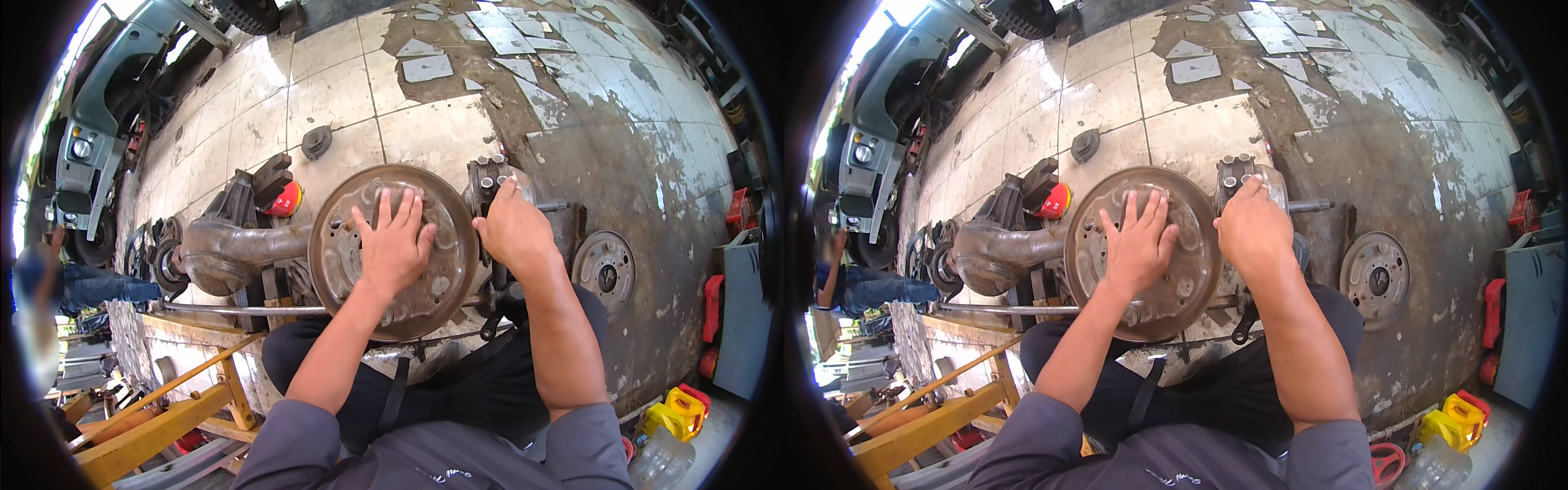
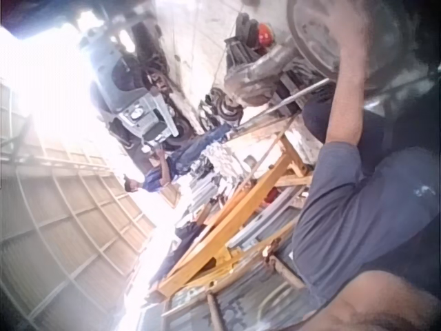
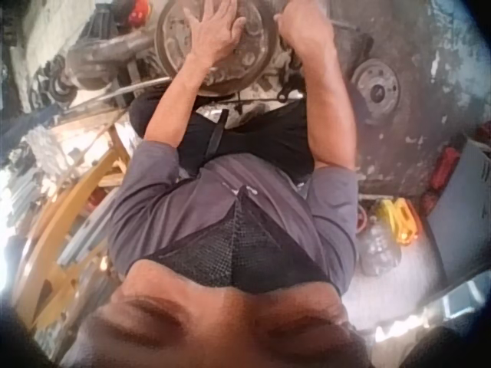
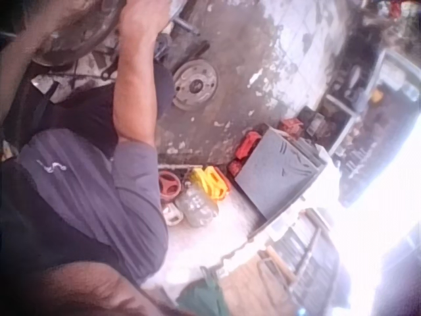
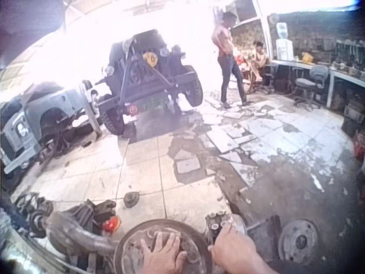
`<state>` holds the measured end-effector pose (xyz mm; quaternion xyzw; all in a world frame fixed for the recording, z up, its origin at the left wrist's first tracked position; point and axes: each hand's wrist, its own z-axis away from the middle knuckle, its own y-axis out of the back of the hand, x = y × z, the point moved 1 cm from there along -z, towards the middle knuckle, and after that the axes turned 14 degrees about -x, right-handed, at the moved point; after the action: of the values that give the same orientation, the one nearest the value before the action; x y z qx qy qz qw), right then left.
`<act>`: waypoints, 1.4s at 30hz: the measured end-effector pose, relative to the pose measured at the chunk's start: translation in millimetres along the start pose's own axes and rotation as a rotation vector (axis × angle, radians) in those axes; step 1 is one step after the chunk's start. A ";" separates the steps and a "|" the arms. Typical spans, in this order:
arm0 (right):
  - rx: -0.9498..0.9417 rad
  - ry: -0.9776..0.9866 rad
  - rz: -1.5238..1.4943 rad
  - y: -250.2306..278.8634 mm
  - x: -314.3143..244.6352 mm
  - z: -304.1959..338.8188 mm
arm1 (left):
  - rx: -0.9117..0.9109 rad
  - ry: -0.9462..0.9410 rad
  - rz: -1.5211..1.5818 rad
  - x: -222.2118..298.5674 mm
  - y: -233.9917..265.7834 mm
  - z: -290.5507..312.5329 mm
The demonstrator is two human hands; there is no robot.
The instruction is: The person sands a metal brake drum using a sanding block, rubbing the surface repeatedly to remove rust and smooth the metal. The person rotates the drum and continues sanding different areas by hand.
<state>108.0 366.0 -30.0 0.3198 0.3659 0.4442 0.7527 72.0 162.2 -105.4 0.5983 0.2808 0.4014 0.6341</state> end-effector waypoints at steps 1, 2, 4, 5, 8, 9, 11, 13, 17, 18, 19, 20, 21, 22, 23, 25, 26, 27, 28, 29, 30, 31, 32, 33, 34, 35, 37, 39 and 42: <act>0.013 0.000 0.012 -0.4 0.0 -0.5 | 0.000 0.004 0.012 4.4 -1.4 8.2; 0.027 0.001 0.024 -0.9 0.1 -1.0 | -0.001 0.008 0.025 6.7 -1.6 11.7; 0.049 0.004 0.040 -2.2 -0.4 -1.5 | -0.035 -0.013 0.053 0.6 3.3 3.4; 0.058 0.005 0.041 -2.4 -1.0 -1.1 | -0.049 -0.030 0.063 -3.8 7.2 -2.5; 0.042 0.004 0.014 -2.4 -0.2 -0.7 | -0.067 -0.068 0.055 -11.2 8.8 -5.7; 0.030 0.003 0.000 -2.4 0.1 -0.7 | -0.064 -0.065 0.052 -11.0 6.0 -0.3; 0.020 -0.016 0.004 -3.1 -0.2 -1.6 | -0.073 -0.055 0.060 -7.5 4.7 2.1; 0.025 -0.020 0.002 -2.2 -2.4 -1.1 | -0.106 -0.024 0.078 -4.8 5.5 5.0; 0.050 -0.006 0.008 -6.0 -0.1 -2.5 | -0.146 -0.070 0.060 -9.1 17.8 -16.8; 0.052 -0.005 0.014 -8.1 1.2 -3.5 | -0.143 -0.067 0.063 -10.4 17.7 -14.4; 0.048 -0.002 0.013 -6.8 0.7 -2.6 | -0.137 -0.070 0.066 -11.4 15.5 -12.1; 0.049 -0.006 0.016 -4.8 0.1 -0.5 | -0.127 -0.080 0.074 -10.1 13.3 -11.0; 0.049 -0.010 0.018 -2.9 -0.8 1.4 | -0.124 -0.074 0.084 -9.1 11.9 -5.9; 0.063 -0.020 0.031 -1.6 -0.1 1.8 | -0.122 -0.072 0.095 -8.2 9.6 -0.6; 0.072 -0.025 0.043 -3.5 -2.3 2.2 | -0.123 -0.064 0.105 -9.7 9.7 1.6; 0.074 -0.029 0.056 -3.6 -6.1 -0.5 | -0.121 -0.086 0.115 -14.6 14.3 -5.1; 0.041 -0.034 0.027 -1.3 -7.1 0.7 | -0.121 -0.092 0.120 -15.6 16.7 -7.8; 0.008 -0.037 -0.001 1.8 -7.9 2.8 | -0.122 -0.097 0.130 -15.7 16.6 -12.4; -0.020 -0.041 -0.033 5.7 -7.7 3.7 | -0.138 -0.102 0.141 -15.0 19.9 -15.2; 0.011 -0.028 -0.022 1.4 -5.2 2.9 | -0.154 -0.107 0.153 -14.6 23.7 -16.1; 0.016 -0.019 -0.018 0.4 -5.4 3.2 | -0.170 -0.112 0.164 -14.9 26.7 -16.3; 0.022 -0.019 -0.013 0.3 -3.5 3.1 | -0.166 -0.119 0.160 -15.2 24.4 -15.4; 0.027 -0.017 -0.005 0.5 -2.4 3.1 | -0.161 -0.123 0.157 -18.1 20.1 -10.3; 0.021 -0.022 -0.016 0.6 -2.2 2.5 | -0.155 -0.128 0.155 -20.5 17.0 -7.6; 0.019 -0.025 -0.012 0.3 -3.9 2.1 | -0.144 -0.134 0.145 -23.5 16.3 -7.0; 0.017 -0.029 -0.008 -0.2 -5.6 1.7 | -0.132 -0.140 0.136 -26.0 16.2 -7.5; 0.036 -0.030 0.015 -4.0 -6.0 -2.3 | -0.094 -0.154 0.126 -25.0 18.0 -16.1; 0.031 -0.021 0.005 -5.0 -2.9 -0.7 | -0.144 -0.134 0.157 -19.5 22.9 -25.2; 0.010 -0.018 -0.001 -1.5 -1.0 0.9 | -0.137 -0.131 0.201 -17.8 25.8 -28.5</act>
<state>109.0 364.3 -30.5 0.3271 0.3616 0.4390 0.7546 34.4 161.3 -85.8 0.6037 0.1494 0.4412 0.6470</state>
